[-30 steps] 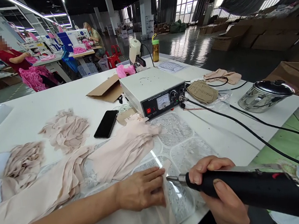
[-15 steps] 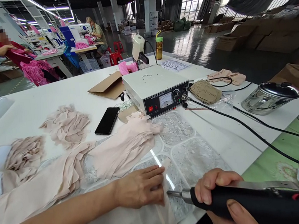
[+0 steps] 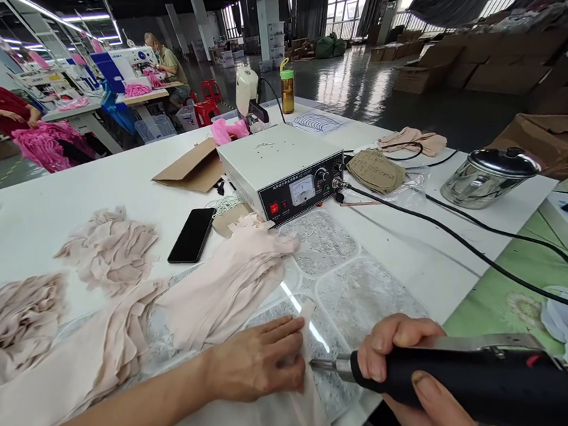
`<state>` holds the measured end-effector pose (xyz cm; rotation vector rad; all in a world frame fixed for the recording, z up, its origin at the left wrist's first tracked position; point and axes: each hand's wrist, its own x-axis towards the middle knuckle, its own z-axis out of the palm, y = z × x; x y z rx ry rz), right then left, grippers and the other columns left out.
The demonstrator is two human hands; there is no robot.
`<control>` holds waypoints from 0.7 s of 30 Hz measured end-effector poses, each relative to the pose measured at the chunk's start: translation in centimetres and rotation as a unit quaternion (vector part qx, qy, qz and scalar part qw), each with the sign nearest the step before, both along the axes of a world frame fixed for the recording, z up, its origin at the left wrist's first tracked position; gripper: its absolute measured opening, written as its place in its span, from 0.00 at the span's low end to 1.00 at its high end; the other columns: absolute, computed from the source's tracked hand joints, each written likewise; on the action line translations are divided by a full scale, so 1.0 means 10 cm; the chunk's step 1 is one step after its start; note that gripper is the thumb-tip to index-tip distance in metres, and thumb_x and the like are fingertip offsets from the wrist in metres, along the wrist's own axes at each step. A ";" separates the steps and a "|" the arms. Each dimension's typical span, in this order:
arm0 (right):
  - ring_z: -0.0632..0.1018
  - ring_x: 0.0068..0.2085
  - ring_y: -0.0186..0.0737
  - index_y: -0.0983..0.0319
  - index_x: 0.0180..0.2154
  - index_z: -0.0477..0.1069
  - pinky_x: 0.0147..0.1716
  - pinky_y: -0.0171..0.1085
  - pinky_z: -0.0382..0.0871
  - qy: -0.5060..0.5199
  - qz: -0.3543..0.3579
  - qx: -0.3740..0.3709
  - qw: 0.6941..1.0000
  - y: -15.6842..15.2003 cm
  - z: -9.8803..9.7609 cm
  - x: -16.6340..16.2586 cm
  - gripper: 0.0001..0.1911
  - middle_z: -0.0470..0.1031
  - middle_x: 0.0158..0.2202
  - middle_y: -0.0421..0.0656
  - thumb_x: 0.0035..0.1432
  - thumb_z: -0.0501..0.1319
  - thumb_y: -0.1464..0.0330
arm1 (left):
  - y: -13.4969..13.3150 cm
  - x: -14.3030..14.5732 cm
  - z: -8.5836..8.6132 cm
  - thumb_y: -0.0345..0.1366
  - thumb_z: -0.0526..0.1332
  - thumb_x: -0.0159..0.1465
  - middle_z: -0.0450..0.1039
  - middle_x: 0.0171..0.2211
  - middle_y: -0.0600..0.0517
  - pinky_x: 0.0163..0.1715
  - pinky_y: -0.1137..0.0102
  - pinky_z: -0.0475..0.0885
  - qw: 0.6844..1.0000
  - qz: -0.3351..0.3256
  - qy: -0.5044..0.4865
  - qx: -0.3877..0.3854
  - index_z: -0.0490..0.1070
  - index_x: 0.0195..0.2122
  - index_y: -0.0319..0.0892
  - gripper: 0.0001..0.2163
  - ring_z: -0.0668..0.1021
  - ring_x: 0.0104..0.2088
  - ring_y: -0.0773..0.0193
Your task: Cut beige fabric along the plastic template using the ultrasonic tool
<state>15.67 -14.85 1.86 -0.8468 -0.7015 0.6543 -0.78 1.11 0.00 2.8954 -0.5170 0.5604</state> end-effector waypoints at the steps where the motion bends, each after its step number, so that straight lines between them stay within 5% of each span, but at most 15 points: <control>1: 0.72 0.25 0.33 0.55 0.38 0.67 0.24 0.36 0.71 0.001 0.000 -0.002 1.000 0.00 0.00 0.00 0.06 0.66 0.31 0.38 0.62 0.59 0.60 | 0.00 0.00 0.00 0.35 0.59 0.71 0.76 0.42 0.39 0.61 0.59 0.69 1.000 -0.003 0.002 0.002 0.73 0.36 0.34 0.10 0.75 0.56 0.51; 21: 0.72 0.25 0.32 0.54 0.39 0.67 0.25 0.37 0.70 0.002 -0.007 -0.008 1.000 0.00 0.00 -0.01 0.06 0.66 0.32 0.38 0.62 0.59 0.60 | -0.17 -0.02 -0.02 0.35 0.59 0.71 0.75 0.43 0.41 0.59 0.57 0.71 0.996 0.080 -0.017 -0.024 0.69 0.32 0.36 0.11 0.74 0.56 0.51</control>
